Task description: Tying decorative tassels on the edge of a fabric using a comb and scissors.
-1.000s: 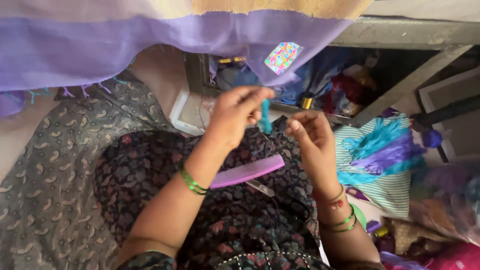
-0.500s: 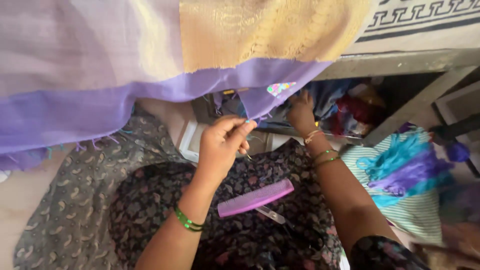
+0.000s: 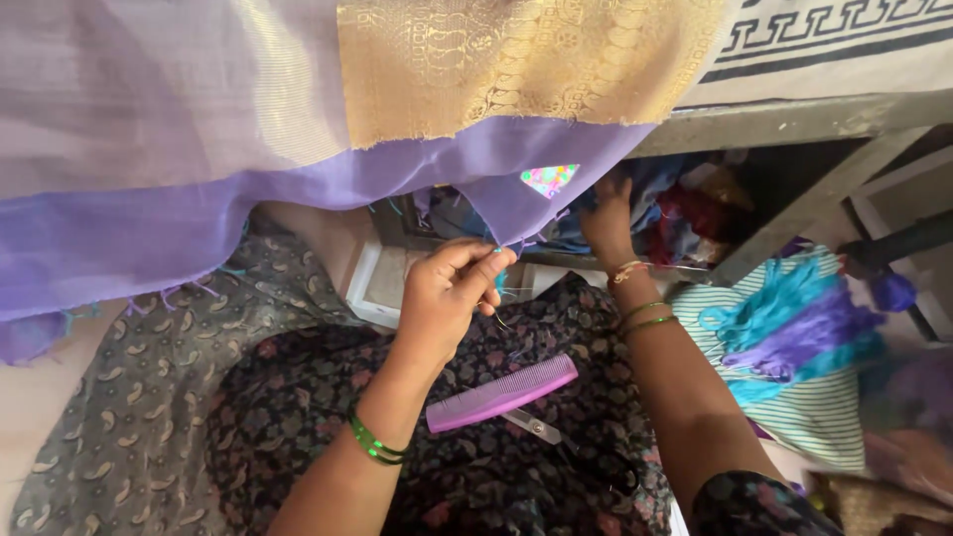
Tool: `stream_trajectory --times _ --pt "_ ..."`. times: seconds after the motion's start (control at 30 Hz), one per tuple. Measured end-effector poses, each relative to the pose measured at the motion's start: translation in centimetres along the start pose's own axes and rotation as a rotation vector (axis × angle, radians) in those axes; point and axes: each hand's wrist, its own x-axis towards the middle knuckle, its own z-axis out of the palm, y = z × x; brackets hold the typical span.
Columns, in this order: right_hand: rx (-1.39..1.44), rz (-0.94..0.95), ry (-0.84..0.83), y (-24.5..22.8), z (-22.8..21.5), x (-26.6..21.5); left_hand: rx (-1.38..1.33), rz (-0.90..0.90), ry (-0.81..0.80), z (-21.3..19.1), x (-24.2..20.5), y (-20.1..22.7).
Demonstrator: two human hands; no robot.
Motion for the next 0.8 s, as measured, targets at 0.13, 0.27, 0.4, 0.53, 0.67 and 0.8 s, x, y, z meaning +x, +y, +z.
stream_trajectory --times 0.13,0.27,0.4,0.53,0.67,0.8 --pt "-0.238 -0.32 0.044 1.5 2.2 0.3 -0.021 0.005 0.005 0.1 -0.3 0.2" --pt "-0.304 -0.259 0.028 2.3 2.9 1.8 -0.002 0.003 0.006 -0.1 -0.8 0.9" --pt "-0.081 -0.156 0.131 1.2 2.3 1.7 -0.009 0.049 -0.016 -0.4 -1.0 1.3" --pt "-0.175 -0.06 0.024 1.9 2.8 1.2 0.034 0.007 -0.005 -0.2 -0.9 1.5" --pt "-0.269 -0.18 -0.015 -2.6 0.6 0.5 0.009 0.013 -0.018 0.0 -0.8 0.8" --pt "-0.205 -0.124 0.041 -3.6 1.4 0.5 -0.006 0.061 -0.03 -0.1 -0.9 1.1"
